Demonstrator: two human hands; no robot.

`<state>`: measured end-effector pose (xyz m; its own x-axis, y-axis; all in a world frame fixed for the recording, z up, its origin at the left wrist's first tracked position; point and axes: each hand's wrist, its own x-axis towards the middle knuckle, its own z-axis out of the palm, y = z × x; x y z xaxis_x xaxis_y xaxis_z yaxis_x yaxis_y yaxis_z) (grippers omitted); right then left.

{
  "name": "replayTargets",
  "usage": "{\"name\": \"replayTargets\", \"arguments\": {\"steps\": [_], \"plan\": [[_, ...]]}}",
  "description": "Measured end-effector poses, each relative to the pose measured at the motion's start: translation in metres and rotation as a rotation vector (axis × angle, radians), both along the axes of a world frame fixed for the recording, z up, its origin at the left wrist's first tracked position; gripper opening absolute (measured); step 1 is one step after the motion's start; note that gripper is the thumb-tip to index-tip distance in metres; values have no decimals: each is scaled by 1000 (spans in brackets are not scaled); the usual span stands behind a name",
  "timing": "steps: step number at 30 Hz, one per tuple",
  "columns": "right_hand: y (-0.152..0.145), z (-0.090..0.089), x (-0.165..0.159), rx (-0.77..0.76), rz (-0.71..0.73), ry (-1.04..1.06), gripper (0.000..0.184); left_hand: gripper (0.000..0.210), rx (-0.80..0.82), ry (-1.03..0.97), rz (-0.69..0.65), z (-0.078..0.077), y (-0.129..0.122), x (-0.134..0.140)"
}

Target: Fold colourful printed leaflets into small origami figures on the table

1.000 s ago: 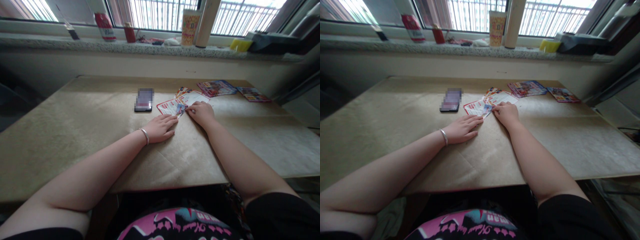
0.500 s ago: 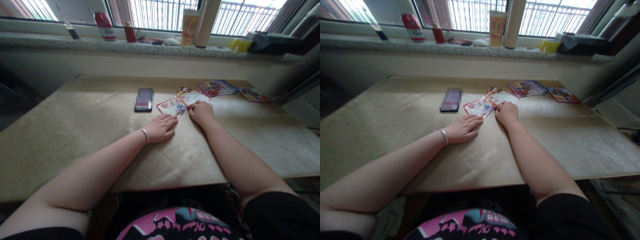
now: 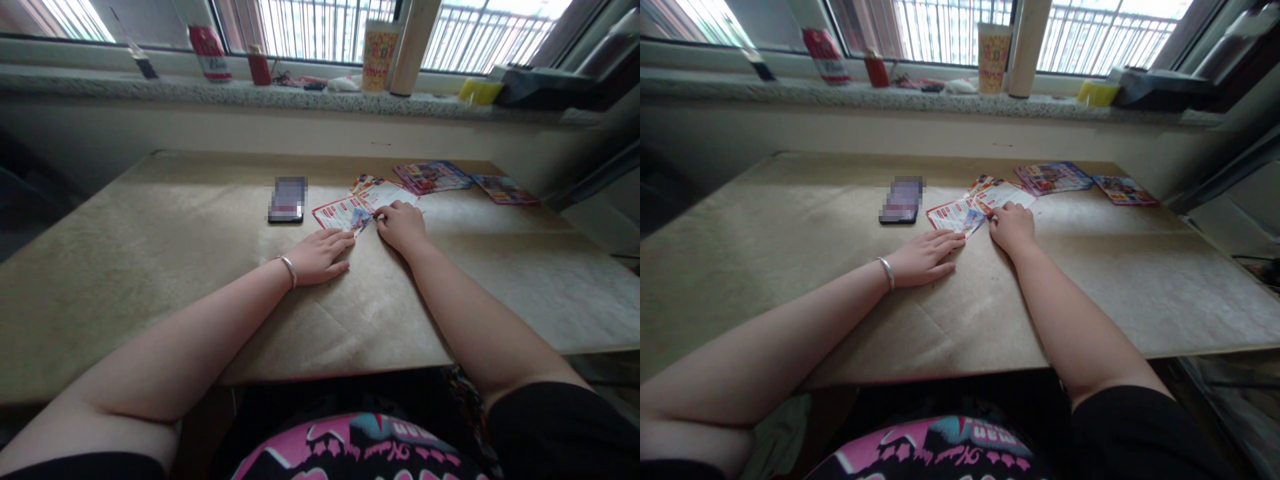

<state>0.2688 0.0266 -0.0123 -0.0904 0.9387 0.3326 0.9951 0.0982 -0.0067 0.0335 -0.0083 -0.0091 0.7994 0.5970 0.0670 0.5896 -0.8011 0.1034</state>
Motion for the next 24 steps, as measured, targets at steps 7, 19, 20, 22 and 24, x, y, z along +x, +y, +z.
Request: {"name": "replayTargets", "arguments": {"steps": [7, 19, 20, 22, 24], "plan": [[-2, 2, 0, 1, -26, -52, 36, 54, 7, -17, -4, -1, 0, -1], [-8, 5, 2, 104, 263, 23, 31, 41, -37, -167, -13, -1, 0, -3], [-8, 5, 3, 74, 358, 37, 29, 36, -44, -201, 5, -1, 1, -4], [-8, 4, 3, 14, 523, 58, 28, 28, -55, -260, 56, -1, 2, -4], [-9, 4, 1, -25, 614, 73, 27, 22, -59, -301, 103, -3, 4, -4]]}}
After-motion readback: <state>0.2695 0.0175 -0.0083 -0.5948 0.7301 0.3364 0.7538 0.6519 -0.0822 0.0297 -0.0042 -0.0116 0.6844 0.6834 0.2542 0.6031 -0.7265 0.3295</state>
